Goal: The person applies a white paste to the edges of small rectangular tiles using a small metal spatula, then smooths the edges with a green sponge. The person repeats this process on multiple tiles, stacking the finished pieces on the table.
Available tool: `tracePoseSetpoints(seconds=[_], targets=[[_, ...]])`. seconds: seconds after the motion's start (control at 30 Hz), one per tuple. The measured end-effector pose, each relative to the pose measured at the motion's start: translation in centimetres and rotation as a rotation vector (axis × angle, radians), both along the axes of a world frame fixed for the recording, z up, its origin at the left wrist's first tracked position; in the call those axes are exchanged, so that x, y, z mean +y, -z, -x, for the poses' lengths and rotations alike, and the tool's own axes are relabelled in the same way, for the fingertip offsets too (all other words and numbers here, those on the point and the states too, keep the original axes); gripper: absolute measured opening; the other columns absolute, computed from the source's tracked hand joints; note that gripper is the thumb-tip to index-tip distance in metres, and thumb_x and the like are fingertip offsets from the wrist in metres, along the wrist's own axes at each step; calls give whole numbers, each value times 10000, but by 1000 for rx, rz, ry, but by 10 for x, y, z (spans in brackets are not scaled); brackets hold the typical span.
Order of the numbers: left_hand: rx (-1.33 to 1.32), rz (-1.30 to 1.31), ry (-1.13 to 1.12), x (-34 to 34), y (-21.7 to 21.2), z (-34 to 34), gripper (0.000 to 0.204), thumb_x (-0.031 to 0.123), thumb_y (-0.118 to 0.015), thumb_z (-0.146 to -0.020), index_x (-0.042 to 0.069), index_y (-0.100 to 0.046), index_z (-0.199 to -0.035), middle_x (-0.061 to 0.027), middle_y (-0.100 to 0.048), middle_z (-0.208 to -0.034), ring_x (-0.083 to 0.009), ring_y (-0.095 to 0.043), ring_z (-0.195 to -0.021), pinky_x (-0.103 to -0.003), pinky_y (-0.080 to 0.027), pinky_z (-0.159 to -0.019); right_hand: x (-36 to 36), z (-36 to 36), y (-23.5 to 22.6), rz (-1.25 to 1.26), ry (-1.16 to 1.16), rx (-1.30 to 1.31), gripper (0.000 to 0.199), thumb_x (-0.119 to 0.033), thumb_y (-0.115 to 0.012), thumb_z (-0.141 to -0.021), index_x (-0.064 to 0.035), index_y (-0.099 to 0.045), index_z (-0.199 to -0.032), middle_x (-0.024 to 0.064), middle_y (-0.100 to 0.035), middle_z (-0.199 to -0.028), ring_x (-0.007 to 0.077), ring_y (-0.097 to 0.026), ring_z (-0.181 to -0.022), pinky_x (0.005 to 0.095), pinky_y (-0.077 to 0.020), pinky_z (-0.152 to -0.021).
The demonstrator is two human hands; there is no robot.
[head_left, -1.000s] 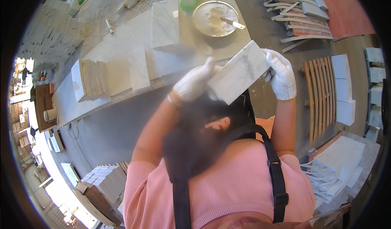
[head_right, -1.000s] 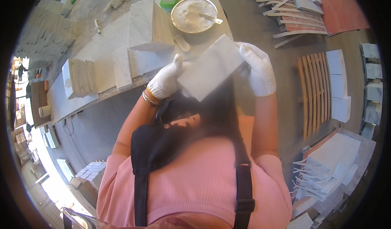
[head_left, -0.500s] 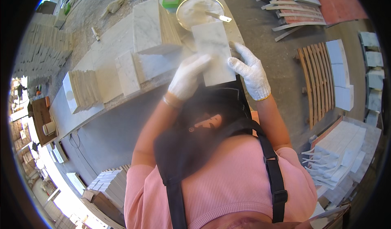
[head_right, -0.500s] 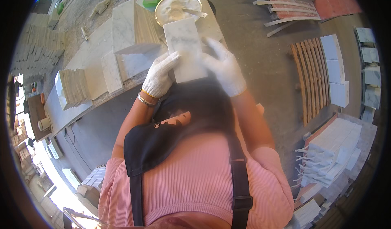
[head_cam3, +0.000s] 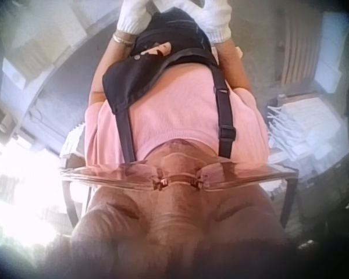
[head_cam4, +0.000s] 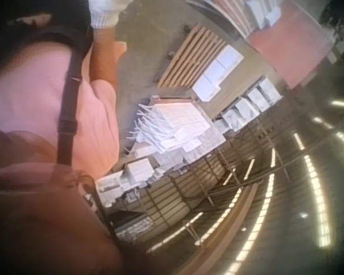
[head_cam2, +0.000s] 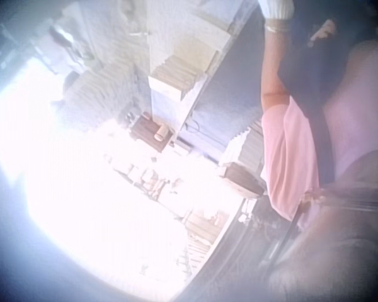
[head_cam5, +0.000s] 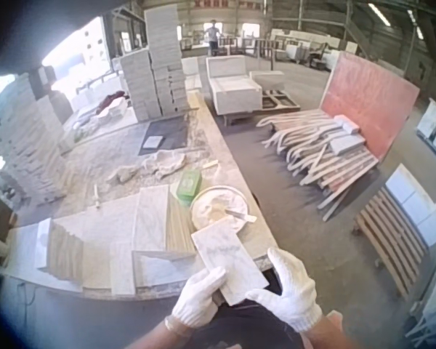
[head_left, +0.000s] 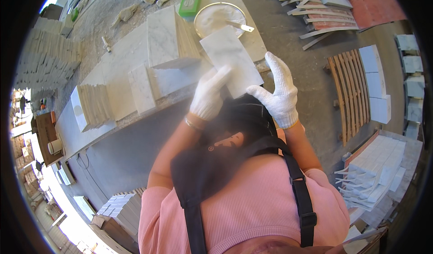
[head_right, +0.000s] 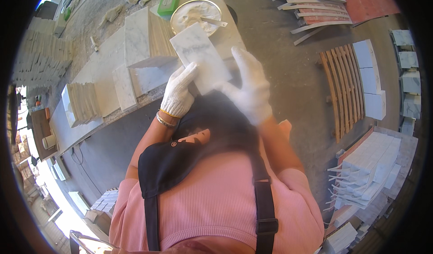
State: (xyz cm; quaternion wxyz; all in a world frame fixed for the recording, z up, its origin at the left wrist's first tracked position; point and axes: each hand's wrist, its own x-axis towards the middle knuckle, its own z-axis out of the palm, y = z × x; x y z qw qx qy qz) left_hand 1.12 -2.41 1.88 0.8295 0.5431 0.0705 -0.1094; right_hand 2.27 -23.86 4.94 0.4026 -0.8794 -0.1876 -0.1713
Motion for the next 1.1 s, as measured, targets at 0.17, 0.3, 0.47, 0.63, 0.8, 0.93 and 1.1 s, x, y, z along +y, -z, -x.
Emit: tracePoseSetpoints(seconds=[0.17,0.3,0.47,0.63,0.8,0.93,1.1], targets=[[-20,-70,-1,4,13,0,354,247,-586,-1097,-5,-632,-1340,-75,-694,-1224,-181,-679,-1090,-329,-554,-923,-14,-4,-1,-234,82,217,721,-130,-864,-873,-25,-546,-1512,154,-647,-1406,242,-664,-1240,367,-551,-1014],[16,108,-57,-8,-1,3,357,257,-564,-1111,2,-625,-1353,-67,-688,-1230,-183,-669,-1107,-332,-545,-935,-12,2,-11,-628,30,629,530,-187,-725,-1001,1,-578,-1474,97,-726,-1219,173,-689,-1086,307,-561,-893],[-200,-399,83,-15,-27,8,375,237,-547,-1108,-24,-587,-1376,-85,-684,-1236,-217,-670,-1053,-366,-534,-923,-3,4,-15,-820,-42,860,433,-257,-680,-1027,28,-647,-1351,75,-737,-1063,115,-677,-839,260,-540,-717],[88,-321,403,3,-68,25,319,238,-648,-991,9,-715,-1203,-246,-717,-1086,-353,-686,-976,-414,-550,-873,-12,-14,-11,-845,-73,755,337,-233,-678,-1008,26,-709,-1223,59,-739,-970,95,-663,-796,237,-513,-687],[-405,-1023,351,38,-131,43,389,318,-813,-851,50,-764,-1127,-122,-761,-1104,-303,-723,-1004,-394,-556,-920,-12,-26,-26,-697,-212,766,292,-178,-659,-965,19,-734,-1167,38,-730,-924,87,-658,-810,232,-508,-716],[-834,-1669,91,39,-149,33,727,364,-902,-701,90,-665,-1332,-144,-648,-1373,-350,-627,-1245,-489,-477,-1069,11,-34,-47,-723,-300,922,284,-168,-657,-968,18,-734,-1169,34,-729,-928,84,-661,-842,246,-524,-760],[-705,-1643,265,53,-160,7,911,355,-921,-622,112,-588,-1434,-136,-605,-1402,-374,-577,-1280,-518,-452,-1079,51,-54,-55,-938,-461,962,288,-188,-652,-1011,27,-729,-1186,48,-739,-930,93,-668,-781,248,-539,-731]])
